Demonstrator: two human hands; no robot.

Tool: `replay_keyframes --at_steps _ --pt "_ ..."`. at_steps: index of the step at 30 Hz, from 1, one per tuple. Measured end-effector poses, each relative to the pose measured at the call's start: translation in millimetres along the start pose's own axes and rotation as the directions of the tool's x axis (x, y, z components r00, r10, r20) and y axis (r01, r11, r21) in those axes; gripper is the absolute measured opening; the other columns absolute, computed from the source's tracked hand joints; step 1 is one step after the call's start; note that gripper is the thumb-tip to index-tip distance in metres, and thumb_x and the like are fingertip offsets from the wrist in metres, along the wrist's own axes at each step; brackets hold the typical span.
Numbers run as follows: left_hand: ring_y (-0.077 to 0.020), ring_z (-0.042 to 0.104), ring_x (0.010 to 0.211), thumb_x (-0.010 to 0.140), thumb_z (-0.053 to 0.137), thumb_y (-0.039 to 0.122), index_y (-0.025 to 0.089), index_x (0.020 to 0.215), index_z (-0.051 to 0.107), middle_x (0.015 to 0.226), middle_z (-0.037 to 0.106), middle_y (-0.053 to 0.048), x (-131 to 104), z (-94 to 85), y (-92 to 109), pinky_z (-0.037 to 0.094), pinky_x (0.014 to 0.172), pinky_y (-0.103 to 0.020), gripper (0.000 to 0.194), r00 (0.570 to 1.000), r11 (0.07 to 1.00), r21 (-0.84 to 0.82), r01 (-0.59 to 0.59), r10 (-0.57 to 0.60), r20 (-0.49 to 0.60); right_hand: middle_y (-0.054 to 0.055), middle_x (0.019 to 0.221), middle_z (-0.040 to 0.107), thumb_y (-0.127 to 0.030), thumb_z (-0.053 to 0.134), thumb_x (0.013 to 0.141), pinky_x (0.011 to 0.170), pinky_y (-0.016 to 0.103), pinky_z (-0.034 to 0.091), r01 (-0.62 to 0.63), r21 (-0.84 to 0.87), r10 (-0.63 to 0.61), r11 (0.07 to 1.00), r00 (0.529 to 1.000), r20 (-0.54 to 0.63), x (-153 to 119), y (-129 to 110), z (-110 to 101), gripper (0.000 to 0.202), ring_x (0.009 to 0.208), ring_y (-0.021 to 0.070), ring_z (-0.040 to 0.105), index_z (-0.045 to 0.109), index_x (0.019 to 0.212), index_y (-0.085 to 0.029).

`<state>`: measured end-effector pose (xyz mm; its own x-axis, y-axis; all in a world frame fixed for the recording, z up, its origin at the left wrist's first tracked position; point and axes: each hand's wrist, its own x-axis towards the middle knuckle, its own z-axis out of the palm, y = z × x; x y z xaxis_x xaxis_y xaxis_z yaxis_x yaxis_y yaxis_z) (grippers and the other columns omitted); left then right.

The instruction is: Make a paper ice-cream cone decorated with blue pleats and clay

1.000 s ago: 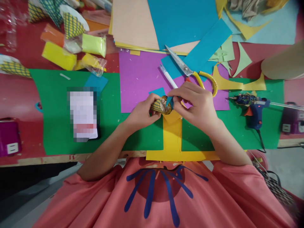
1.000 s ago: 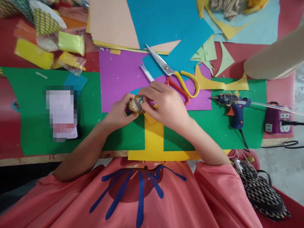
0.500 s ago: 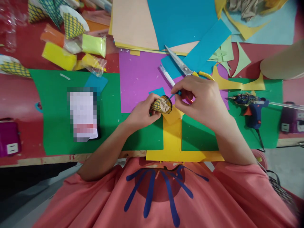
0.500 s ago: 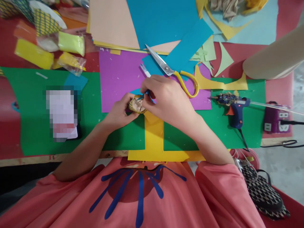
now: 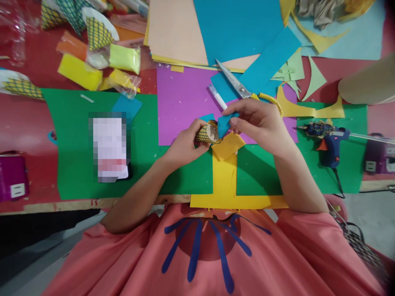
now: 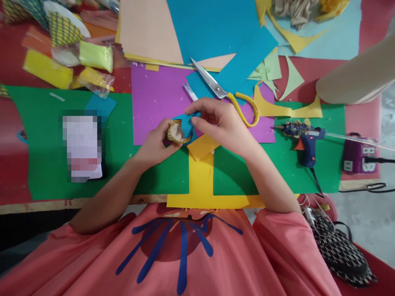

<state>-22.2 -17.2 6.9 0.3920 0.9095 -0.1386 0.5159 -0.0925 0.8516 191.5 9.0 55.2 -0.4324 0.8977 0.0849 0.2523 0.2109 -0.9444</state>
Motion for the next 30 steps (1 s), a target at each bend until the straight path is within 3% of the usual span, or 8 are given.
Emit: replay_keyframes --at_steps 4,9,14,19,22,26,30 --pt "-0.013 0.062 0.072 0.073 0.055 0.03 0.021 0.101 0.045 0.086 0.065 0.0 0 0.0 -1 0.046 0.059 -0.021 0.03 1.0 1.0 0.006 -0.001 0.001 -0.01 0.002 0.083 0.066 -0.038 0.066 0.089 0.064 0.023 0.058 0.008 0.094 -0.008 0.996 1.0 0.003 0 6 1 0.025 0.071 0.0098 0.064 0.068 0.096 -0.015" --pt "-0.0125 0.061 0.071 0.074 0.054 0.028 0.021 0.101 0.044 0.086 0.065 0.0 0 1.0 -3 0.045 0.058 -0.02 0.029 1.0 1.0 0.009 -0.009 0.009 0.007 0.002 0.089 0.068 -0.041 0.064 0.09 0.066 0.024 0.057 0.066 0.006 -0.066 0.998 0.995 -0.071 -1 8 -1 0.024 0.075 0.0105 0.064 0.069 0.096 -0.019" --pt "-0.0132 0.061 0.072 0.074 0.055 0.027 0.022 0.102 0.043 0.087 0.065 -0.001 0 1.3 -2 0.045 0.058 -0.021 0.03 1.0 1.0 0.028 -0.01 0.01 0.009 0.005 0.091 0.068 -0.045 0.061 0.091 0.074 0.03 0.057 0.107 -0.101 -0.113 0.989 0.993 -0.047 -2 7 -3 0.026 0.085 0.0157 0.065 0.07 0.098 -0.021" --pt "-0.0133 0.058 0.066 0.072 0.055 0.028 0.022 0.1 0.043 0.082 0.063 0.0 0 1.3 -2 0.044 0.056 -0.022 0.031 1.0 0.999 0.033 -0.001 0.001 -0.007 0.004 0.094 0.069 -0.029 0.063 0.089 0.074 0.034 0.055 0.17 -0.135 -0.189 0.976 0.972 -0.141 -8 -5 -8 0.01 0.083 0.0176 0.064 0.069 0.095 -0.024" --pt "-0.0138 0.058 0.065 0.072 0.055 0.029 0.021 0.101 0.043 0.081 0.063 0.0 0 1.5 -2 0.043 0.055 -0.023 0.033 1.0 0.999 0.044 0.01 -0.009 -0.006 0.002 0.094 0.069 -0.022 0.063 0.087 0.066 0.032 0.053 0.13 -0.109 -0.145 0.986 0.979 -0.145 -10 -12 -10 0.007 0.073 0.0152 0.061 0.067 0.093 -0.025" --pt "-0.0133 0.057 0.063 0.072 0.055 0.028 0.022 0.101 0.044 0.079 0.063 0.0 0 1.7 -2 0.042 0.054 -0.022 0.032 1.0 0.998 0.058 0.012 -0.012 -0.003 0.002 0.086 0.067 -0.028 0.059 0.09 0.061 0.03 0.055 0.01 -0.053 -0.016 0.999 0.993 -0.114 -5 -11 -5 0.008 0.068 0.0136 0.061 0.066 0.09 -0.023" --pt "-0.0118 0.055 0.06 0.073 0.054 0.029 0.022 0.096 0.043 0.076 0.061 0.001 0 2.2 -3 0.04 0.052 -0.021 0.027 1.0 0.999 0.022 -0.027 0.027 -0.004 0.002 0.079 0.063 -0.029 0.057 0.093 0.061 0.028 0.056 -0.003 -0.055 -0.006 0.999 0.986 -0.167 -1 -4 5 0.011 0.07 0.0134 0.061 0.065 0.094 -0.021"
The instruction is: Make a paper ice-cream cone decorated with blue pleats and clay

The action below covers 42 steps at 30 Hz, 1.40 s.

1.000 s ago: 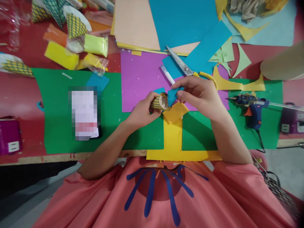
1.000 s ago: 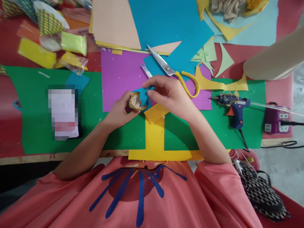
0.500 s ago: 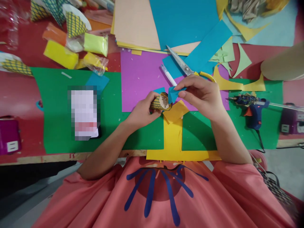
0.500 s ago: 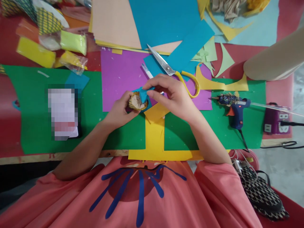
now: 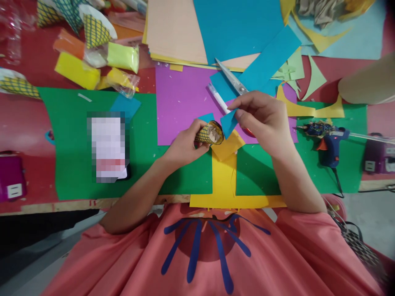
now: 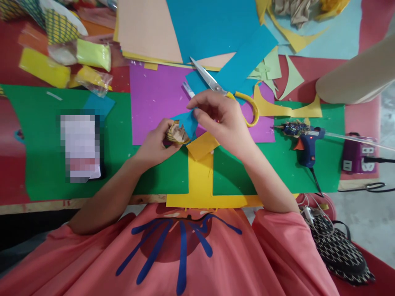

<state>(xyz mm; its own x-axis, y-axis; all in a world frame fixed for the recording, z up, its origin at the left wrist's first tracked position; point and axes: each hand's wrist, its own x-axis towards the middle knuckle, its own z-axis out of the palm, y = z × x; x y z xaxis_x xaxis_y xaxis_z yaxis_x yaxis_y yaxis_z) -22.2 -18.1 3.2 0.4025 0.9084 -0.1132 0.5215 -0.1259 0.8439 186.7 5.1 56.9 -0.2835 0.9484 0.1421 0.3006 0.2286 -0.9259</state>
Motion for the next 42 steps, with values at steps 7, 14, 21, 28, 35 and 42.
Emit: replay_keyframes --at_steps 7,14,21,28,35,42 --pt "-0.011 0.055 0.061 0.073 0.053 0.036 0.023 0.097 0.043 0.078 0.062 0.003 1 0.2 -1 0.039 0.053 -0.021 0.029 1.0 1.0 -0.006 0.001 -0.001 -0.004 0.001 0.085 0.065 -0.013 0.052 0.088 0.063 0.025 0.054 0.163 -0.127 -0.169 0.978 0.985 -0.037 -5 4 10 0.016 0.073 0.0103 0.06 0.066 0.091 -0.021" --pt "-0.0123 0.055 0.061 0.074 0.052 0.031 0.022 0.104 0.043 0.077 0.06 0.002 -1 -1.5 2 0.04 0.054 -0.022 0.032 0.998 0.998 0.041 0.051 -0.052 0.044 0.002 0.085 0.066 -0.009 0.05 0.087 0.067 0.028 0.055 0.254 -0.242 -0.258 0.936 0.966 0.016 -6 3 14 0.021 0.075 0.012 0.062 0.066 0.091 -0.022" --pt "-0.0126 0.055 0.06 0.074 0.053 0.028 0.023 0.106 0.043 0.074 0.057 0.004 0 0.1 1 0.041 0.054 -0.022 0.034 0.999 0.997 0.08 0.024 -0.027 0.045 0.003 0.086 0.068 -0.008 0.05 0.086 0.067 0.027 0.054 0.25 -0.284 -0.254 0.926 0.967 0.024 -7 2 21 0.02 0.075 0.0124 0.062 0.066 0.091 -0.019" --pt "-0.0119 0.052 0.057 0.074 0.053 0.028 0.023 0.101 0.043 0.069 0.053 0.005 0 0.9 0 0.038 0.051 -0.021 0.03 0.999 0.997 0.07 0.032 -0.034 0.028 0.003 0.086 0.068 -0.01 0.049 0.086 0.069 0.027 0.053 0.243 -0.26 -0.242 0.935 0.97 0.035 -7 -1 23 0.018 0.074 0.0114 0.061 0.065 0.09 -0.017" --pt "-0.0111 0.05 0.056 0.074 0.053 0.03 0.022 0.099 0.044 0.067 0.05 0.005 1 -0.3 1 0.037 0.05 -0.021 0.029 1.0 0.999 0.041 0.03 -0.03 0.003 0.003 0.089 0.068 -0.016 0.054 0.088 0.068 0.026 0.052 0.276 -0.267 -0.258 0.923 0.961 0.102 -6 -3 19 0.013 0.073 0.0106 0.061 0.064 0.096 -0.017" --pt "-0.0096 0.05 0.056 0.075 0.053 0.028 0.022 0.102 0.045 0.071 0.052 0.005 1 0.6 0 0.037 0.05 -0.019 0.029 1.0 0.999 0.052 0.009 -0.008 -0.003 0.003 0.088 0.066 -0.019 0.055 0.092 0.07 0.027 0.052 0.302 -0.294 -0.27 0.907 0.952 0.144 -7 -4 17 0.01 0.075 0.0113 0.06 0.063 0.098 -0.017"
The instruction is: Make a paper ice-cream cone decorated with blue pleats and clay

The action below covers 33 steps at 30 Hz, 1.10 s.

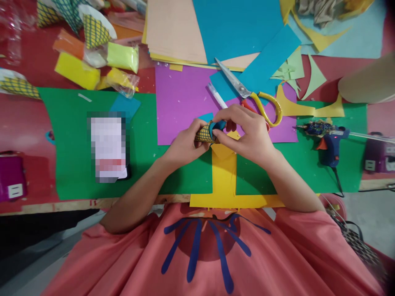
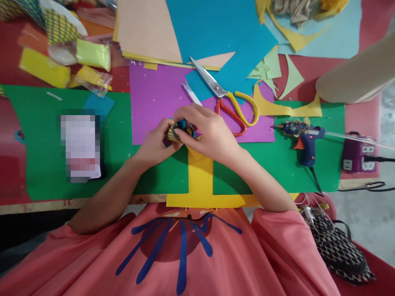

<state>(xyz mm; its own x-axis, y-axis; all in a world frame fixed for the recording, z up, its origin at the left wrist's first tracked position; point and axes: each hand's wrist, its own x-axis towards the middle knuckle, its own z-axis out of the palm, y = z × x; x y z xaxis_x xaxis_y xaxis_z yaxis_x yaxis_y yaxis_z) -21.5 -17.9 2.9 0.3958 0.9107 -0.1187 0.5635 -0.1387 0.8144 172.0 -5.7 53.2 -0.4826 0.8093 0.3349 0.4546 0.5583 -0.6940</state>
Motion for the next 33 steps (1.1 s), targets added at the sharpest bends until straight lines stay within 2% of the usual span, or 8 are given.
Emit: replay_keyframes --at_steps 7,13,20,27,33 --pt "-0.0104 0.053 0.059 0.075 0.054 0.03 0.022 0.101 0.045 0.075 0.056 0.004 -0.4 -0.9 0.5 0.04 0.052 -0.021 0.029 0.999 0.999 -0.011 0.034 -0.034 0.015 0.005 0.092 0.065 -0.02 0.057 0.092 0.074 0.029 0.052 -0.001 -0.006 0.001 1.0 0.999 0.045 -0.1 2.0 -2.3 0.009 0.079 0.0129 0.06 0.06 0.099 -0.016" --pt "-0.011 0.053 0.058 0.075 0.053 0.03 0.021 0.102 0.045 0.076 0.057 0.003 -0.3 -1.1 1.1 0.04 0.052 -0.022 0.03 1.0 0.999 -0.03 0.017 -0.017 0.012 0.005 0.092 0.064 -0.021 0.057 0.091 0.073 0.03 0.051 -0.023 -0.009 0.023 1.0 0.998 0.066 0.7 2.6 -2.6 0.006 0.078 0.014 0.059 0.06 0.096 -0.018" --pt "-0.0111 0.054 0.06 0.075 0.055 0.027 0.021 0.103 0.045 0.075 0.056 0.003 -1.3 -1.0 1.6 0.039 0.053 -0.021 0.031 0.999 0.999 0.01 0.04 -0.04 0.01 0.003 0.087 0.062 -0.022 0.056 0.091 0.071 0.029 0.05 -0.028 -0.043 0.03 0.999 0.998 0.053 1.2 2.4 -0.1 0.004 0.077 0.0139 0.059 0.059 0.092 -0.019" --pt "-0.0112 0.051 0.054 0.074 0.052 0.031 0.02 0.105 0.044 0.072 0.055 0.003 -0.4 -0.1 2.5 0.036 0.05 -0.022 0.034 0.999 1.0 0.008 0.03 -0.03 0.013 0.001 0.082 0.059 -0.022 0.057 0.09 0.072 0.028 0.048 -0.039 -0.042 0.04 0.998 0.999 0.034 1.4 4.2 3.5 0.002 0.077 0.0133 0.058 0.057 0.09 -0.02" --pt "-0.0135 0.055 0.057 0.077 0.053 0.029 0.02 0.111 0.042 0.074 0.058 0.001 -1.1 0.8 2.3 0.035 0.051 -0.022 0.036 0.999 0.995 0.085 0.046 -0.048 0.02 0.003 0.082 0.06 -0.02 0.056 0.089 0.068 0.027 0.047 -0.085 -0.038 0.086 0.996 0.996 0.039 2.2 2.1 3.9 0.003 0.073 0.0129 0.056 0.059 0.089 -0.018"
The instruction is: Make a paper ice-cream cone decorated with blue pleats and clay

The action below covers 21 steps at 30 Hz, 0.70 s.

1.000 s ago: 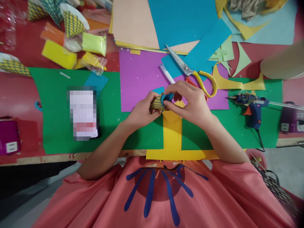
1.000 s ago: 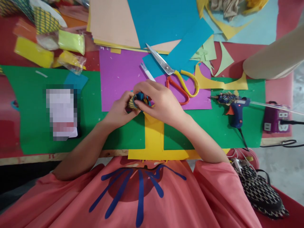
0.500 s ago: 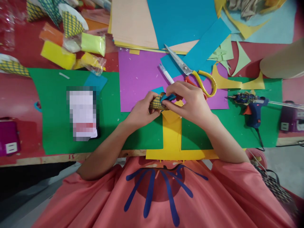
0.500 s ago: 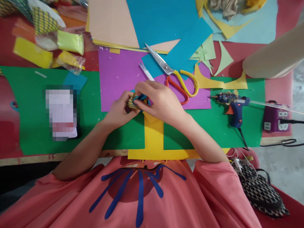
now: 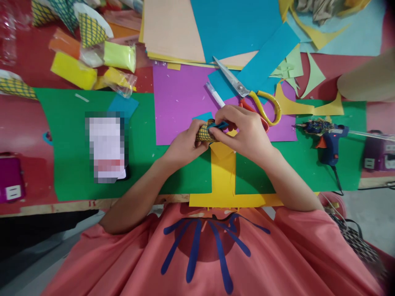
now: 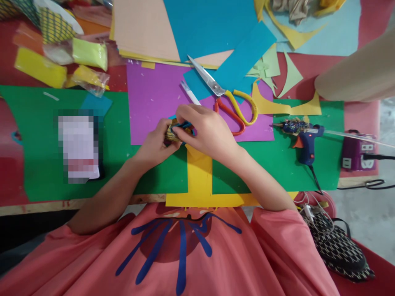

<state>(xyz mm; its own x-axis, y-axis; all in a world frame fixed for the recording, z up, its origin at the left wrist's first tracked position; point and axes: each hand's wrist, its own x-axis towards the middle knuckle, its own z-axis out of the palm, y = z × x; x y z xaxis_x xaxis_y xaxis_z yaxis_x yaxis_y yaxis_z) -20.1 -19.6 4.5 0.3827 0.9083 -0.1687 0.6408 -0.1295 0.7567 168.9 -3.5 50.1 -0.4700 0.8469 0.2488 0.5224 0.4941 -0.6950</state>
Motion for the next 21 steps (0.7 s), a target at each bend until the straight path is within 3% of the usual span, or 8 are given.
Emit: replay_keyframes --at_steps 21 --pt "-0.0197 0.063 0.072 0.075 0.053 0.027 0.022 0.114 0.041 0.085 0.063 -0.002 1 0.4 0 0.04 0.057 -0.027 0.041 0.997 0.997 0.023 0.079 -0.079 0.008 0.001 0.074 0.064 -0.02 0.056 0.091 0.061 0.024 0.047 -0.061 0.193 0.063 0.979 0.998 -0.006 3 2 -8 0.011 0.063 0.0095 0.054 0.062 0.082 -0.017"
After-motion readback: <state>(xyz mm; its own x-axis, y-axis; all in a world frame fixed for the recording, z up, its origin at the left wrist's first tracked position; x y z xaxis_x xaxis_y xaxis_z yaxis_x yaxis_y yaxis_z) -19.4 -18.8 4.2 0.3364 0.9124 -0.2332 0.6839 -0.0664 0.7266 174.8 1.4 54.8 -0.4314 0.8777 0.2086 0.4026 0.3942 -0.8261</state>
